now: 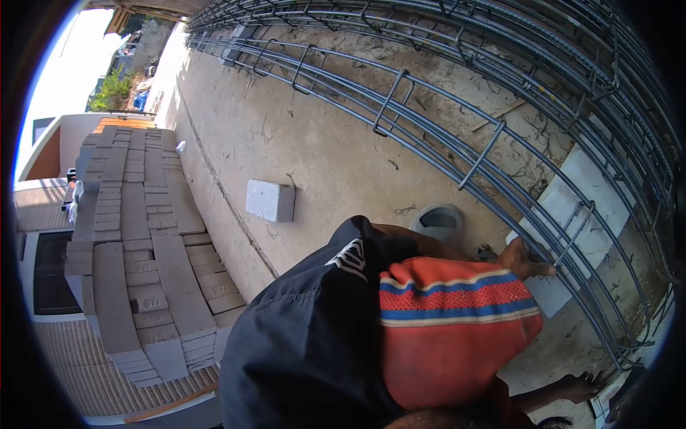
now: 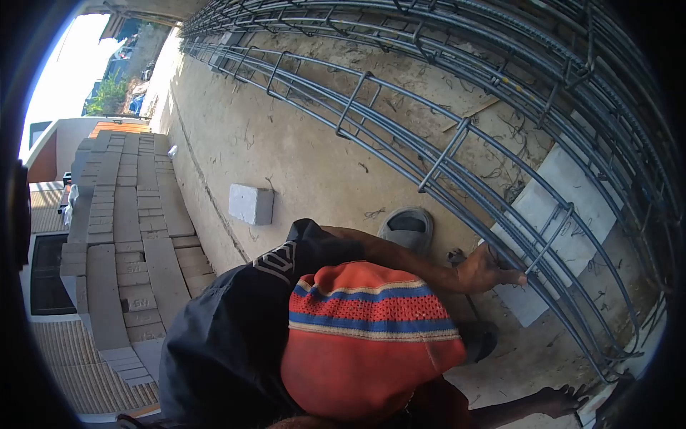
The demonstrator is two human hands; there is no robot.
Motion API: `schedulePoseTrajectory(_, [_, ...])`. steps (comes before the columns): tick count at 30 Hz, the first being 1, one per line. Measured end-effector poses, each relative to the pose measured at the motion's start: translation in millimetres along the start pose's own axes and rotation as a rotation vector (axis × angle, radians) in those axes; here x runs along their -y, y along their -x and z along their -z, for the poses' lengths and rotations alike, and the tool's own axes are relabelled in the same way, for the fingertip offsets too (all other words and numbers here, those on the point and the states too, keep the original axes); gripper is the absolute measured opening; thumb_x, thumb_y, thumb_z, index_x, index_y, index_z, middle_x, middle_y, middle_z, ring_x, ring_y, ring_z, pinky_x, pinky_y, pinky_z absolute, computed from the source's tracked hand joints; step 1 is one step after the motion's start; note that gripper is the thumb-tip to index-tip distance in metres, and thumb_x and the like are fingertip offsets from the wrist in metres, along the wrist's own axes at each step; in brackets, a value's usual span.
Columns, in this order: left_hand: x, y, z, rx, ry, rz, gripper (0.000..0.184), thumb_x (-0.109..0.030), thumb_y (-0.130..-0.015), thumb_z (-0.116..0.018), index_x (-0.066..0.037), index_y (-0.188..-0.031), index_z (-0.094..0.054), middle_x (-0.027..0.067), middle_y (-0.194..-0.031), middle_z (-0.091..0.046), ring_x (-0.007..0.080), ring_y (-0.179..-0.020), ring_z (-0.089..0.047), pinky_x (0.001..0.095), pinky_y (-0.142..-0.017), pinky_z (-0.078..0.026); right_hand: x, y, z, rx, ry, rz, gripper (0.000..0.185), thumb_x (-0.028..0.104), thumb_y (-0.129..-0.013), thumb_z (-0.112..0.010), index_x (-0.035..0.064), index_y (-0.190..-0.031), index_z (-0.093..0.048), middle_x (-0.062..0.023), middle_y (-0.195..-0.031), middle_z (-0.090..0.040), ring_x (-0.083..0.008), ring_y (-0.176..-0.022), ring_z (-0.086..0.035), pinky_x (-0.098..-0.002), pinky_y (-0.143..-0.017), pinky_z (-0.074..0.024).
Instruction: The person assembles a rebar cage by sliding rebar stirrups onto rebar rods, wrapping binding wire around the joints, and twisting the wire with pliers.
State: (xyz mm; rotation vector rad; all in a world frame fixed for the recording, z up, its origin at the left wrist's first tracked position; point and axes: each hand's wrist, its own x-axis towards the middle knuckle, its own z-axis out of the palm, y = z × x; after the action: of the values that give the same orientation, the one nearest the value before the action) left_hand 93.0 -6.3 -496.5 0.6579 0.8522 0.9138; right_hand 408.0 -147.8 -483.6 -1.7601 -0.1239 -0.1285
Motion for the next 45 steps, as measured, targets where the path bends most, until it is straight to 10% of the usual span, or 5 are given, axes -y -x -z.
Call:
schedulePoseTrajectory(7, [1, -1, 2, 0.078, -0.07, -0.031, 0.026, -0.002, -0.075, -0.071, 0.003, -0.097, -0.061, 0.0095, -0.092, -0.067, 0.015, -0.083, -0.062, 0.0286, -0.072, -0.05, 61, 41, 0, 0.798, 0.502, 0.265, 0.053, 0.045, -0.096, -0.038, 0.0032, -0.125, -0.054, 0.0049, -0.064, -0.032, -0.0072, -0.056, -0.028, -0.0248, -0.05, -0.0226])
schedulePoseTrajectory(14, [-5, 5, 1, 0.077, -0.179, 0.106, 0.04, -0.007, -0.075, -0.073, 0.001, -0.112, -0.058, 0.008, -0.104, -0.063, 0.0071, -0.074, -0.054, 0.0226, -0.064, -0.046, 188, 35, -67, 1.564, 0.79, 0.947, 0.023, 0.008, -0.086, -0.056, 0.005, -0.108, -0.063, -0.0173, -0.082, -0.065, -0.0271, -0.068, -0.062, -0.0352, -0.061, -0.0478])
schedulePoseTrajectory(24, [0, 6, 12, 0.161, -0.216, 0.112, 0.073, -0.006, -0.072, -0.075, -0.01, -0.136, -0.039, -0.0029, -0.063, -0.059, 0.0011, -0.055, -0.046, 0.018, -0.049, -0.034, 171, 57, -143, 1.671, 0.958, 0.702, 0.024, 0.026, -0.085, -0.062, 0.005, -0.094, -0.069, -0.0144, -0.087, -0.066, -0.0271, -0.085, -0.063, -0.0379, -0.08, -0.0471])
schedulePoseTrajectory(29, [-10, 2, 15, 0.199, -0.326, 0.169, 0.071, -0.008, -0.068, -0.078, -0.001, -0.131, -0.045, 0.0091, -0.129, -0.051, 0.0048, -0.07, -0.048, 0.0205, -0.065, -0.045, 160, 73, -150, 1.646, 1.095, 0.435, 0.033, 0.035, -0.084, -0.063, 0.0064, -0.099, -0.068, -0.0145, -0.108, -0.056, -0.0254, -0.105, -0.055, -0.0388, -0.084, -0.0463])
schedulePoseTrajectory(45, [-2, 4, 14, 0.184, -0.239, -0.005, 0.069, -0.02, -0.079, -0.072, 0.001, -0.135, -0.036, 0.0122, -0.121, -0.053, 0.0143, -0.095, -0.05, 0.0266, -0.082, -0.045, 200, 121, -188, 1.851, 1.163, 0.973, 0.018, 0.018, -0.084, -0.06, 0.0054, -0.093, -0.069, -0.0105, -0.087, -0.062, -0.0242, -0.094, -0.056, -0.0369, -0.084, -0.0446])
